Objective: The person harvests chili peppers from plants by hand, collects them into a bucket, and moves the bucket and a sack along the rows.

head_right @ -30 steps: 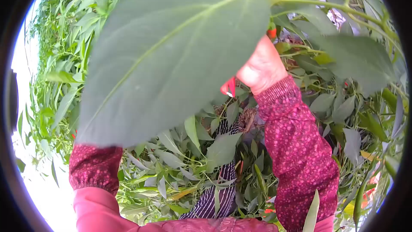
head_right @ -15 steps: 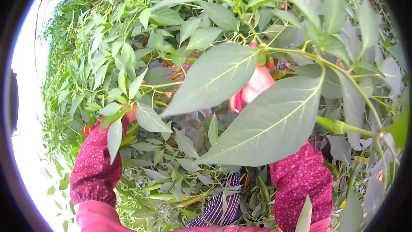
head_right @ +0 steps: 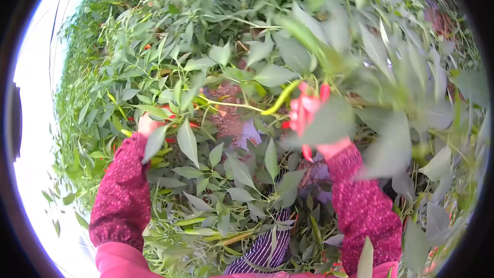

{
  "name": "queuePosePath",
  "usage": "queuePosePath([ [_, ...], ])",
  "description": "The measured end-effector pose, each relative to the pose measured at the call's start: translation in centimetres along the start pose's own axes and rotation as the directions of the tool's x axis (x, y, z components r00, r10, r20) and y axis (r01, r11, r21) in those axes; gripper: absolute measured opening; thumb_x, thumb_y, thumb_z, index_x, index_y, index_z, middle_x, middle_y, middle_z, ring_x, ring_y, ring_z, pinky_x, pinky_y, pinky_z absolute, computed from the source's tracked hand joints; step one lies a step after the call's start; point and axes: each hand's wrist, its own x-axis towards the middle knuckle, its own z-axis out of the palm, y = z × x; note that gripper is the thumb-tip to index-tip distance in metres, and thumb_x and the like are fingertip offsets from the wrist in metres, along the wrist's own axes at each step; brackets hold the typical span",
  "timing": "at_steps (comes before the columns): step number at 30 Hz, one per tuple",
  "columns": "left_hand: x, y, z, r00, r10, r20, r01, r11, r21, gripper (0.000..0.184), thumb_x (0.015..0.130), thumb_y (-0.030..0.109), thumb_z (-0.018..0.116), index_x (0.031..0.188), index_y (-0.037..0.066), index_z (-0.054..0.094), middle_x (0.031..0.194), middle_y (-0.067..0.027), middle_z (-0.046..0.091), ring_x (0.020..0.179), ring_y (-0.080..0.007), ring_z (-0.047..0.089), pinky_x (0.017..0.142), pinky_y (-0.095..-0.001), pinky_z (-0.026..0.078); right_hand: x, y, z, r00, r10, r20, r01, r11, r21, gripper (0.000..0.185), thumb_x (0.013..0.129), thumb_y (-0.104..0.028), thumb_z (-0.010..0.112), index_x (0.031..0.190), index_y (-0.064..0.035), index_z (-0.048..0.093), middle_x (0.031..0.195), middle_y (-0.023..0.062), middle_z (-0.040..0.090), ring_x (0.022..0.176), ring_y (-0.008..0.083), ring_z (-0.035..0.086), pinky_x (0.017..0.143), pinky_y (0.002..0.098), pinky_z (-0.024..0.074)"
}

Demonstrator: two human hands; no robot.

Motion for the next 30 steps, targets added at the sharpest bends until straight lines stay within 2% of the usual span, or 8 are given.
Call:
queuePosePath([
  [2,3.0,-6.7,7.1,0.993,-0.115,-0.013,0.093,0.861,-0.499,0.03,0.079,0.032,0.061,0.095,0.007,0.065,0.089,-0.0104,0.067,0.085,-0.0282,0.064,0.073,-0.037,0.05,-3.1,-1.6,1.1,0.967,0.212,0.139,-0.238,0.947,0.215,0.057,0.081,-0.019,0.06,0.132,-0.0071,0.037,0.099,0.0072,0.055,0.076,0.0172,0.056,0.065,0.0312,0.0484],
  [5,2.8,1.3,7.1,0.99,-0.09,0.109,0.062,0.97,0.236,0.025,0.084,0.026,0.058,0.099,0.007,0.062,0.092,-0.0118,0.066,0.082,-0.0286,0.063,0.073,-0.0393,0.05,-6.6,-2.7,2.4,0.879,0.396,0.266,-0.347,0.914,-0.213,0.063,0.08,-0.021,0.062,0.133,-0.0028,0.033,0.118,0.0121,0.054,0.088,0.0202,0.058,0.076,0.0329,0.0504],
  [9,0.8,3.1,10.3,0.979,-0.131,0.154,0.152,0.979,-0.136,0.029,0.085,0.028,0.052,0.104,0.007,0.059,0.098,-0.0149,0.062,0.09,-0.028,0.06,0.076,-0.0395,0.05,-5.6,0.2,4.6,0.656,0.708,0.262,-0.702,0.7,-0.133,0.06,0.073,0.009,0.063,0.127,-0.003,0.043,0.107,0.0075,0.059,0.087,0.013,0.059,0.071,0.0266,0.0517],
  [13,-1.2,6.0,5.8,0.99,0.126,-0.061,-0.103,0.949,0.297,0.031,0.083,0.028,0.052,0.105,0.009,0.059,0.099,-0.0149,0.062,0.091,-0.0259,0.06,0.078,-0.0368,0.049,-0.5,0.0,11.7,0.745,0.5,0.442,-0.033,0.69,-0.723,0.064,0.076,-0.003,0.065,0.134,-0.005,0.038,0.106,0.0057,0.059,0.094,0.0146,0.057,0.082,0.0278,0.0472],
  [15,0.2,3.7,7.0,0.991,-0.079,0.109,0.089,0.991,-0.097,0.027,0.079,0.019,0.057,0.104,0.01,0.06,0.098,-0.012,0.063,0.088,-0.0264,0.062,0.08,-0.0354,0.049,3.0,4.1,11.0,0.818,0.228,0.528,0.318,0.584,-0.746,0.07,0.077,-0.015,0.06,0.139,-0.0079,0.028,0.103,0.0141,0.061,0.09,0.0234,0.061,0.076,0.0328,0.0479],
  [20,1.2,1.6,-0.9,0.956,-0.279,-0.09,0.269,0.956,-0.114,0.032,0.079,0.001,0.048,0.107,0.005,0.062,0.089,-0.0135,0.066,0.088,-0.0227,0.063,0.081,-0.0324,0.048,8.5,3.7,10.7,0.984,-0.027,0.177,0.177,0.297,-0.938,0.078,0.074,-0.013,0.06,0.142,-0.0163,0.022,0.085,0.0142,0.064,0.078,0.0308,0.063,0.071,0.0393,0.0495],
  [23,1.5,-3.1,-3.1,0.8,-0.512,-0.312,0.472,0.859,-0.199,0.025,0.08,0.004,0.048,0.1,0.003,0.063,0.083,-0.0114,0.066,0.076,-0.0217,0.062,0.07,-0.0342,0.049,10.5,3.9,9.4,0.985,-0.109,0.134,0.172,0.645,-0.744,0.08,0.075,-0.004,0.062,0.143,-0.0122,0.02,0.097,0.0048,0.059,0.084,0.0161,0.057,0.08,0.0293,0.047],
  [30,1.6,-7.8,-5.9,0.599,-0.795,0.101,0.69,0.447,-0.569,0.023,0.081,0.01,0.05,0.101,0.002,0.059,0.072,-0.0107,0.061,0.06,-0.0232,0.059,0.05,-0.0346,0.046,10.8,0.5,9.9,0.998,-0.041,-0.04,0.009,0.806,-0.592,0.077,0.078,-0.003,0.06,0.143,-0.0119,0.021,0.085,0.0014,0.052,0.064,0.0088,0.049,0.058,0.0222,0.0442],
])
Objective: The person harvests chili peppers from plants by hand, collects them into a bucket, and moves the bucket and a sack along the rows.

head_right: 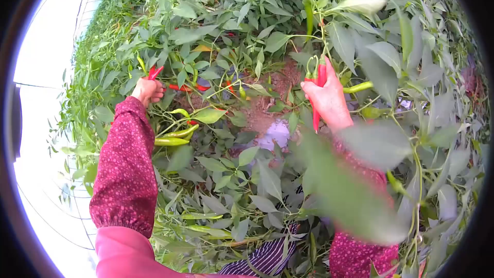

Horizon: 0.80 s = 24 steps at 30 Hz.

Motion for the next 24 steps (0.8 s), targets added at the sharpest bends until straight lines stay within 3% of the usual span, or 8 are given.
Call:
queuePosePath([
  [5,5.0,-2.6,0.5,0.985,-0.164,0.054,0.146,0.96,0.24,0.025,0.081,0.008,0.049,0.103,0.0,0.058,0.077,-0.0102,0.062,0.062,-0.0242,0.06,0.053,-0.0348,0.048,-0.6,-0.8,-0.4,1.0,0.01,0.013,-0.011,1.0,0.006,0.073,0.077,-0.004,0.062,0.14,-0.0058,0.027,0.078,0.002,0.055,0.062,0.0095,0.051,0.058,0.0246,0.0454],
  [8,10.0,-6.2,1.9,0.971,0.03,0.237,-0.184,0.728,0.661,0.017,0.073,0.004,0.053,0.088,-0.001,0.06,0.069,-0.0154,0.062,0.049,-0.0272,0.055,0.048,-0.0381,0.043,-0.6,-0.2,-0.6,0.998,-0.045,0.038,0.043,0.998,0.039,0.073,0.077,-0.003,0.062,0.14,-0.0062,0.027,0.079,0.0002,0.055,0.063,0.0084,0.051,0.059,0.0233,0.0448],
  [12,7.4,-7.2,3.9,0.993,-0.062,-0.101,0.083,0.972,0.221,0.03,0.08,0.013,0.052,0.108,0.004,0.053,0.111,-0.013,0.057,0.101,-0.0232,0.052,0.077,-0.0364,0.044,-1.5,-1.3,-0.6,0.998,0.002,0.07,-0.006,0.999,0.046,0.069,0.078,-0.002,0.061,0.139,-0.0091,0.03,0.085,0.0001,0.054,0.067,0.0076,0.051,0.061,0.0224,0.0449],
  [13,6.4,-7.0,4.4,0.993,-0.062,-0.1,0.083,0.971,0.224,0.03,0.08,0.013,0.052,0.108,0.004,0.053,0.111,-0.013,0.057,0.101,-0.0232,0.052,0.077,-0.0364,0.044,-1.7,-1.1,-0.4,0.996,0.032,0.086,-0.036,0.998,0.047,0.067,0.078,-0.003,0.06,0.138,-0.0113,0.033,0.086,0.0,0.053,0.066,0.0078,0.052,0.06,0.0225,0.0456],
  [15,4.3,-7.5,5.4,0.998,-0.047,-0.035,0.033,0.948,-0.316,0.03,0.081,0.018,0.057,0.109,0.007,0.053,0.106,-0.009,0.058,0.098,-0.0232,0.053,0.08,-0.0374,0.044,-1.7,0.2,-0.6,0.995,0.012,0.095,-0.018,0.998,0.063,0.067,0.078,-0.002,0.06,0.138,-0.0116,0.033,0.085,-0.0009,0.053,0.066,0.0075,0.052,0.06,0.0218,0.0446],
  [16,4.3,-9.8,4.7,0.944,0.315,0.098,-0.166,0.71,-0.685,0.029,0.08,0.017,0.061,0.106,0.01,0.054,0.098,-0.0063,0.06,0.092,-0.0215,0.055,0.077,-0.038,0.045,-1.6,0.7,-0.6,0.994,-0.021,0.108,0.014,0.998,0.062,0.067,0.078,-0.002,0.059,0.138,-0.0116,0.033,0.084,-0.0012,0.053,0.066,0.0074,0.052,0.06,0.0217,0.0446],
  [19,4.5,-7.1,6.6,0.993,0.115,0.033,-0.058,0.703,-0.709,0.026,0.08,0.013,0.061,0.105,0.011,0.054,0.095,-0.0047,0.062,0.089,-0.0185,0.057,0.075,-0.0373,0.045,-1.6,0.5,-0.4,0.991,-0.034,0.127,0.028,0.998,0.052,0.065,0.078,-0.001,0.059,0.137,-0.0113,0.035,0.083,-0.0019,0.052,0.067,0.0073,0.052,0.061,0.022,0.0457],
  [24,4.6,-6.8,7.1,0.984,0.179,0.001,-0.121,0.673,-0.73,0.036,0.077,0.01,0.065,0.11,0.01,0.05,0.093,-0.004,0.06,0.084,-0.0187,0.058,0.067,-0.0341,0.046,-1.6,0.5,-0.2,0.989,-0.015,0.15,-0.002,0.994,0.108,0.062,0.078,-0.001,0.059,0.135,-0.01,0.038,0.083,-0.0024,0.052,0.069,0.0072,0.052,0.067,0.0238,0.0488],
])
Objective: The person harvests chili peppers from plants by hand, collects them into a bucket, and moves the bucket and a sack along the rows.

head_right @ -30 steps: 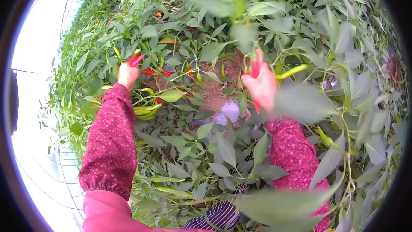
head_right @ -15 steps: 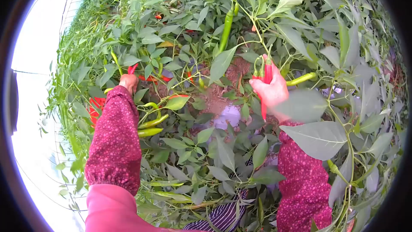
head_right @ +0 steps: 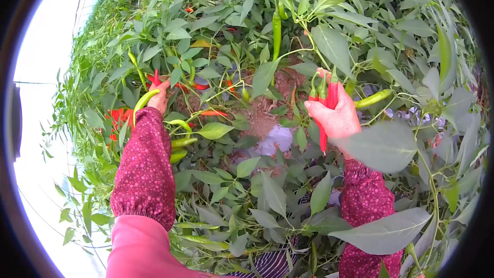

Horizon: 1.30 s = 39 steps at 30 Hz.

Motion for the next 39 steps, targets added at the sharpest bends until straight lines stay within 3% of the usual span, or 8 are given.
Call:
queuePosePath([
  [3,-0.8,0.4,1.3,0.997,0.065,-0.03,-0.063,0.997,0.054,0.035,0.079,0.007,0.062,0.111,0.009,0.049,0.09,-0.0039,0.061,0.08,-0.0175,0.06,0.058,-0.0306,0.046,0.0,0.5,-0.2,1.0,-0.022,0.005,0.022,0.999,-0.031,0.061,0.078,-0.001,0.06,0.134,-0.0096,0.039,0.083,-0.0022,0.052,0.069,0.0072,0.052,0.067,0.0239,0.0489],
  [13,0.3,0.3,1.8,0.987,0.051,-0.154,-0.02,0.98,0.198,0.033,0.079,0.01,0.061,0.109,0.009,0.048,0.089,-0.0045,0.06,0.074,-0.0167,0.06,0.057,-0.0312,0.048,-0.1,0.4,-0.3,1.0,0.026,0.009,-0.026,1.0,0.015,0.056,0.077,-0.002,0.062,0.13,-0.0082,0.043,0.083,-0.0006,0.055,0.069,0.0081,0.055,0.064,0.0236,0.0478],
  [16,1.0,-0.5,1.7,0.965,0.148,-0.218,-0.077,0.95,0.304,0.044,0.074,0.006,0.062,0.116,0.009,0.051,0.085,-0.0016,0.06,0.065,-0.0118,0.054,0.053,-0.0273,0.042,-0.1,0.5,-0.5,0.998,0.055,-0.006,-0.055,0.998,0.014,0.056,0.077,-0.003,0.062,0.129,-0.0081,0.044,0.084,0.0,0.056,0.069,0.0085,0.055,0.064,0.0237,0.0475],
  [18,1.3,-1.0,1.1,0.95,0.258,-0.178,-0.202,0.937,0.285,0.046,0.072,0.007,0.061,0.117,0.009,0.052,0.086,-0.001,0.059,0.07,-0.0123,0.053,0.061,-0.0281,0.043,0.0,1.0,-0.4,1.0,0.027,0.003,-0.027,0.999,0.032,0.055,0.077,-0.003,0.063,0.129,-0.0082,0.044,0.084,0.0006,0.057,0.069,0.0089,0.055,0.064,0.0238,0.0475],
  [24,0.4,-0.4,-0.2,0.985,0.172,-0.014,-0.162,0.946,0.282,0.05,0.073,0.007,0.062,0.121,0.009,0.05,0.099,-0.0036,0.058,0.089,-0.0171,0.053,0.081,-0.03,0.041,-0.1,0.7,-0.3,0.999,0.045,0.008,-0.046,0.997,0.055,0.054,0.077,-0.004,0.063,0.127,-0.0081,0.046,0.084,0.0004,0.057,0.069,0.0092,0.055,0.065,0.0241,0.0482],
  [28,-0.7,-0.1,-0.2,0.978,0.202,0.059,-0.21,0.953,0.22,0.055,0.074,0.008,0.061,0.126,0.009,0.045,0.106,-0.0053,0.056,0.091,-0.0173,0.052,0.082,-0.0308,0.041,-0.1,1.0,-0.5,0.999,0.046,0.005,-0.046,0.999,-0.02,0.054,0.077,-0.004,0.063,0.127,-0.008,0.046,0.085,0.0002,0.056,0.07,0.0091,0.055,0.066,0.0242,0.0486],
  [34,0.6,-0.5,-1.1,0.992,0.105,0.064,-0.122,0.899,0.421,0.05,0.076,0.006,0.057,0.125,0.008,0.045,0.1,-0.0043,0.06,0.086,-0.0169,0.054,0.078,-0.0283,0.042,0.6,2.6,-0.5,0.999,0.034,0.031,-0.035,0.998,0.046,0.051,0.078,-0.003,0.062,0.126,-0.0075,0.046,0.085,0.0001,0.056,0.071,0.0087,0.055,0.066,0.0236,0.0475],
  [39,0.7,-0.5,-0.9,0.956,0.248,0.155,-0.292,0.826,0.483,0.047,0.075,0.002,0.055,0.121,0.006,0.047,0.099,-0.006,0.06,0.089,-0.018,0.056,0.082,-0.0284,0.042,0.3,2.2,0.0,0.998,0.031,0.063,-0.034,0.999,0.038,0.05,0.077,-0.002,0.063,0.125,-0.008,0.047,0.086,-0.0003,0.056,0.071,0.0087,0.056,0.066,0.0233,0.0473],
])
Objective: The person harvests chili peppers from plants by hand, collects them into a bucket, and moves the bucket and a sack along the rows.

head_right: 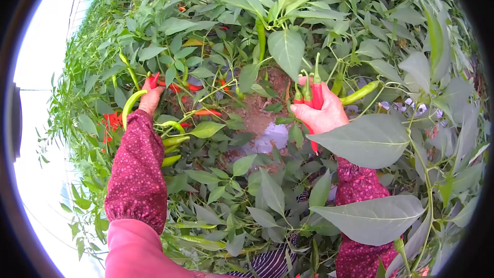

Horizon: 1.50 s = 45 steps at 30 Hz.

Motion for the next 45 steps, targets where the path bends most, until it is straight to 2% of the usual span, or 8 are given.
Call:
queuePosePath([
  [14,-0.3,1.1,0.1,0.994,0.106,0.014,-0.105,0.939,0.328,0.028,0.073,0.002,0.061,0.101,0.001,0.055,0.095,-0.0177,0.062,0.092,-0.0315,0.06,0.082,-0.0373,0.046,0.3,0.0,-0.8,0.998,-0.028,0.058,0.03,0.999,-0.03,0.046,0.078,-0.003,0.065,0.12,-0.0086,0.049,0.09,0.001,0.056,0.077,0.0098,0.056,0.068,0.025,0.0478],
  [16,-1.1,3.8,0.2,0.998,0.045,-0.031,-0.008,0.684,0.729,0.024,0.075,0.005,0.06,0.099,0.002,0.057,0.097,-0.0217,0.06,0.095,-0.0381,0.058,0.082,-0.0423,0.046,0.9,0.6,-1.7,0.995,-0.029,0.093,0.029,1.0,0.005,0.046,0.077,-0.003,0.065,0.12,-0.0082,0.049,0.092,0.0016,0.056,0.078,0.0097,0.056,0.069,0.025,0.048],
  [21,-1.9,7.3,0.1,0.996,0.054,0.077,-0.09,0.297,0.951,0.019,0.078,0.007,0.052,0.097,0.006,0.058,0.101,-0.0167,0.059,0.097,-0.0341,0.058,0.077,-0.0477,0.047,1.6,0.7,-2.5,0.991,0.116,0.072,-0.115,0.993,-0.029,0.045,0.077,-0.004,0.065,0.119,-0.0061,0.049,0.093,0.002,0.056,0.079,0.0095,0.056,0.07,0.0254,0.0478],
  [31,-1.9,7.7,0.2,0.94,0.042,0.339,-0.329,-0.156,0.931,0.012,0.079,0.007,0.051,0.09,0.005,0.057,0.088,-0.0135,0.06,0.082,-0.0277,0.063,0.068,-0.0377,0.053,2.5,1.9,-4.5,0.996,0.043,0.078,-0.052,0.992,0.115,0.046,0.076,-0.003,0.066,0.119,-0.0051,0.049,0.091,0.0014,0.055,0.077,0.0102,0.057,0.069,0.0248,0.0484],
  [40,-2.7,15.4,-2.0,0.801,-0.328,0.5,-0.532,-0.008,0.847,0.02,0.071,0.008,0.059,0.09,0.007,0.064,0.092,-0.0178,0.065,0.087,-0.0318,0.063,0.076,-0.0396,0.05,3.4,3.6,-5.7,0.997,0.063,0.043,-0.076,0.858,0.509,0.047,0.077,-0.01,0.069,0.119,-0.0061,0.049,0.093,0.0023,0.054,0.076,0.0107,0.056,0.07,0.0263,0.0496],
  [42,-2.1,18.1,-6.0,0.849,-0.407,0.336,-0.381,-0.032,0.924,0.023,0.072,0.008,0.06,0.094,0.006,0.064,0.092,-0.0202,0.064,0.089,-0.0326,0.062,0.076,-0.0399,0.05,2.5,1.6,-5.4,0.997,0.067,0.029,-0.071,0.807,0.587,0.047,0.077,-0.011,0.069,0.119,-0.0057,0.049,0.092,0.0034,0.055,0.075,0.0113,0.056,0.072,0.027,0.0492],
  [43,-2.3,19.9,-8.9,0.785,-0.283,0.551,-0.553,0.081,0.829,0.024,0.076,0.007,0.059,0.099,0.005,0.063,0.092,-0.016,0.065,0.087,-0.03,0.063,0.074,-0.038,0.05,0.9,-0.6,-4.8,0.996,0.08,0.045,-0.091,0.892,0.443,0.045,0.077,-0.011,0.068,0.118,-0.0056,0.049,0.09,0.0039,0.056,0.075,0.0126,0.057,0.071,0.0276,0.0493],
  [45,-5.3,24.4,-9.8,0.811,-0.257,0.526,-0.099,0.826,0.556,0.021,0.082,0.007,0.058,0.103,0.004,0.059,0.091,-0.0042,0.063,0.079,-0.0161,0.061,0.067,-0.0285,0.049,-1.2,-3.9,-4.1,0.995,0.08,0.064,-0.094,0.965,0.244,0.043,0.078,-0.011,0.067,0.117,-0.0055,0.05,0.089,0.0046,0.057,0.075,0.0144,0.057,0.071,0.0287,0.0497],
])
